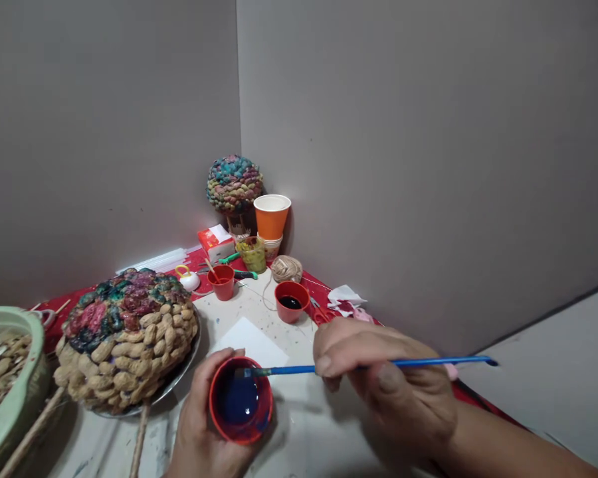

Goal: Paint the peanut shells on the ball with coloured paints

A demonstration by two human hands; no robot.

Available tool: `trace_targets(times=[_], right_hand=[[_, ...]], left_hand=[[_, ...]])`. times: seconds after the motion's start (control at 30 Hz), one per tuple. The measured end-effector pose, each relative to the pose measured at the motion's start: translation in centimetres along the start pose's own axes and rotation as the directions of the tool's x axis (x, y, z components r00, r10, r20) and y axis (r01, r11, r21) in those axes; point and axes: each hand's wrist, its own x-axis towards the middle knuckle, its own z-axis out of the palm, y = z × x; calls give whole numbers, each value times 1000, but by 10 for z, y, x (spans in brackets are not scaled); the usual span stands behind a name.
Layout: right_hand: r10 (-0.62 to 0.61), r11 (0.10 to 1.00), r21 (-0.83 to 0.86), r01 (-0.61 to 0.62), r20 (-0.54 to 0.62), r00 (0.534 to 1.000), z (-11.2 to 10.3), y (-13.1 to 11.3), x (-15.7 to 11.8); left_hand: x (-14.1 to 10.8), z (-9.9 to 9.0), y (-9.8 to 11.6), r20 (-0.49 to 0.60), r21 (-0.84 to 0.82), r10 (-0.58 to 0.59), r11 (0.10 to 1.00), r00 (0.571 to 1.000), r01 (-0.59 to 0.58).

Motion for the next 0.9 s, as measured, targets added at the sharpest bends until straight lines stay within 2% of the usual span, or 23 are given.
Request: trace_targets(times=[0.13,0.27,0.37,0.5,0.6,0.7,0.83,0.9], right_hand=[[34,997,-71,-31,46,998,5,3,1],[41,990,-135,-29,90,995,9,8,-4],[-6,985,-168,31,151,988,11,11,-5],[-87,963,-223,153,279,956,11,11,-1],[-39,940,-307,152,346,937,10,8,1],[59,938,-338,75,371,927,11,8,1],[17,971,-227,70,363,932,13,13,0],[31,963,-260,69,364,931,12,16,0]], left_hand=[[-4,2,-5,-5,41,157,987,988,-156],[-6,2,-13,-27,20,192,981,981,-191],[-5,1,-17,-34,5,211,977,977,-211],[-5,0,-17,-25,11,245,969,969,-245],[-4,-1,-13,10,25,176,984,984,-176],[-3,-1,-8,15,43,26,999,1000,-27],[2,0,2,31,38,-128,991,991,127],[5,2,8,40,21,-167,986,985,166]])
